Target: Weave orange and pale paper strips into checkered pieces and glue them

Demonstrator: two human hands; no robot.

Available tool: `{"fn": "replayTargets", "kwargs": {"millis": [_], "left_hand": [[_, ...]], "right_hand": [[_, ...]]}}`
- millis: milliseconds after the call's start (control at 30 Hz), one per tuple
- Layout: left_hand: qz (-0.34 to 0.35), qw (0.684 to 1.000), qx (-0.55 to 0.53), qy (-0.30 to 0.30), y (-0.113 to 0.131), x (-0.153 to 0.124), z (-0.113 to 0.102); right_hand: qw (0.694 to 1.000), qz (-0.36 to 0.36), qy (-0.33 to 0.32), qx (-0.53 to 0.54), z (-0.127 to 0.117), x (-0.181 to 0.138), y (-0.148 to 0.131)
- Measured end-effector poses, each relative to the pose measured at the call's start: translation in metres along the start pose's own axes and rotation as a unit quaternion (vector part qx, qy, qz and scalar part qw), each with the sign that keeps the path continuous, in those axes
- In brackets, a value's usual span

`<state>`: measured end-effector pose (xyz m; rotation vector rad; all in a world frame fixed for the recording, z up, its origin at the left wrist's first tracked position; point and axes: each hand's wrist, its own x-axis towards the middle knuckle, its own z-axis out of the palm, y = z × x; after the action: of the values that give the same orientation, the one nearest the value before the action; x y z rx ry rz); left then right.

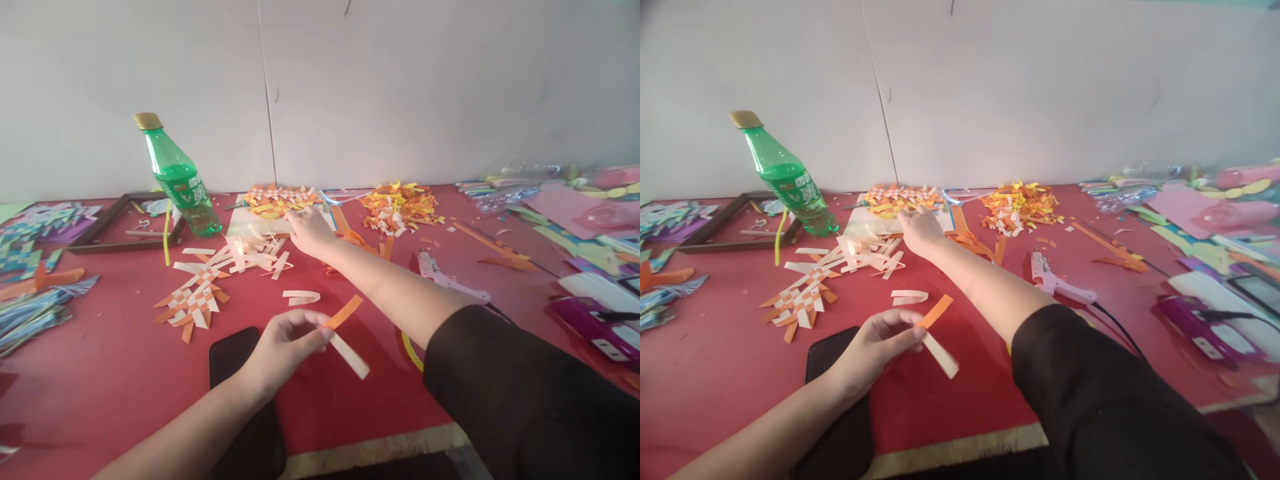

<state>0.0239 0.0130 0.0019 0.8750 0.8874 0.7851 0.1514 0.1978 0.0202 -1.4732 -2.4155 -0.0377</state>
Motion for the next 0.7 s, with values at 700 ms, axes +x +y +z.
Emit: {"fn": "replayTargets", "kwargs": {"millis": [700], "left_hand": [[0.056, 0.989, -0.037, 0.132, 0.002, 0.001, -0.002]], "right_hand": [[0.977, 0.104, -0.128, 0.134, -0.112, -0.172, 0.012]]}}
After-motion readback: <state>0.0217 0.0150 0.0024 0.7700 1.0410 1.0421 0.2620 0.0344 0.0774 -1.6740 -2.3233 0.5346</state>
